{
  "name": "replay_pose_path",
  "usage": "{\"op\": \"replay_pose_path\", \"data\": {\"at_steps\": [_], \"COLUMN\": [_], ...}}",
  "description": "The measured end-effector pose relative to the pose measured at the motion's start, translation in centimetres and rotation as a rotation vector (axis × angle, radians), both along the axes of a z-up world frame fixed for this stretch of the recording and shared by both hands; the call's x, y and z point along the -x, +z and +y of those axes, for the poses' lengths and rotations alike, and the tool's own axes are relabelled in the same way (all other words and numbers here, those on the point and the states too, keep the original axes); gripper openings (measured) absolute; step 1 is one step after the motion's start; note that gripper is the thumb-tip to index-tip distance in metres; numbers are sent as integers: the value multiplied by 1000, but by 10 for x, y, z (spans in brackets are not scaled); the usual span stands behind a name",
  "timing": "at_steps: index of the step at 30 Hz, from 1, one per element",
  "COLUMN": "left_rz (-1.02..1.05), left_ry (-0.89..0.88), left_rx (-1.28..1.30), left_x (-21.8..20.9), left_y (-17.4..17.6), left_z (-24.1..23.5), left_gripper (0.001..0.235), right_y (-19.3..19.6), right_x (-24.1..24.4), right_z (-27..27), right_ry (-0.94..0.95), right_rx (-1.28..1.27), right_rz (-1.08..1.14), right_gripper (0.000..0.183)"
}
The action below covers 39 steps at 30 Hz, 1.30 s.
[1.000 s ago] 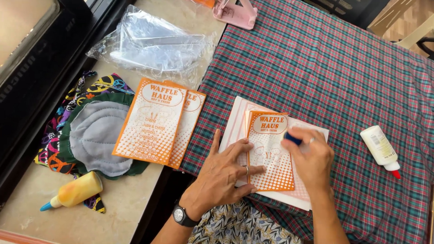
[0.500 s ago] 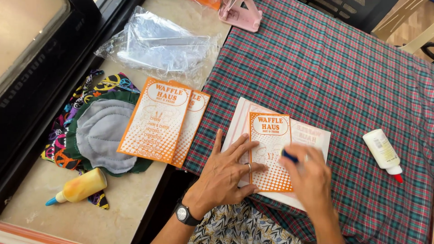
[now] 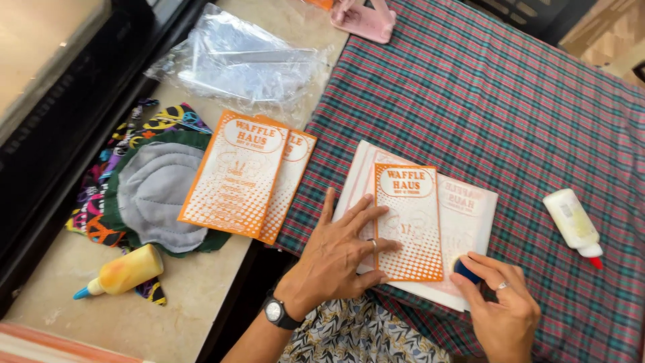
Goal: Folding and stacking paper waffle sleeves on a table using a small plastic cap to press the folds.
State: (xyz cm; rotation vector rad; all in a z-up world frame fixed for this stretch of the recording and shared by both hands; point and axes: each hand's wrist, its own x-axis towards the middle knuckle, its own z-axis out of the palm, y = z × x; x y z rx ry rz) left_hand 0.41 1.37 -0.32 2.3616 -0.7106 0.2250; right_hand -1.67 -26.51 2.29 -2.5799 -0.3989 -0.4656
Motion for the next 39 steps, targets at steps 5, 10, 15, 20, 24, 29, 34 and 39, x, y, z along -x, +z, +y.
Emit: {"op": "replay_pose_path", "data": {"at_steps": [5, 10, 15, 20, 24, 29, 34, 39], "left_rz": [-13, -28, -1, 0, -15, -35, -51, -38], "left_ry": [9, -6, -17, -25, -26, 2, -7, -17], "left_rx": [16, 41, 11, -11, 4, -28, -43, -37], "left_x": [-1, -4, -5, -5, -4, -3, -4, -4], "left_y": [1, 6, 7, 8, 7, 8, 6, 2], "left_z": [2, 1, 1, 1, 1, 0, 0, 1], "left_gripper": [51, 48, 48, 44, 48, 50, 47, 50], "right_y": [13, -4, -5, -15, -18, -30, -13, -18], "right_x": [8, -5, -25, -88, -134, -146, -55, 0], "right_z": [53, 26, 17, 31, 53, 61, 60, 22], "right_ry": [164, 103, 162, 252, 221, 185, 221, 210], "right_rx": [-138, -125, -152, -117, -147, -53, -68, -125], "right_rz": [-23, 26, 84, 54, 60, -36, 110, 20], "right_gripper": [34, 32, 37, 34, 32, 38, 28, 39]}}
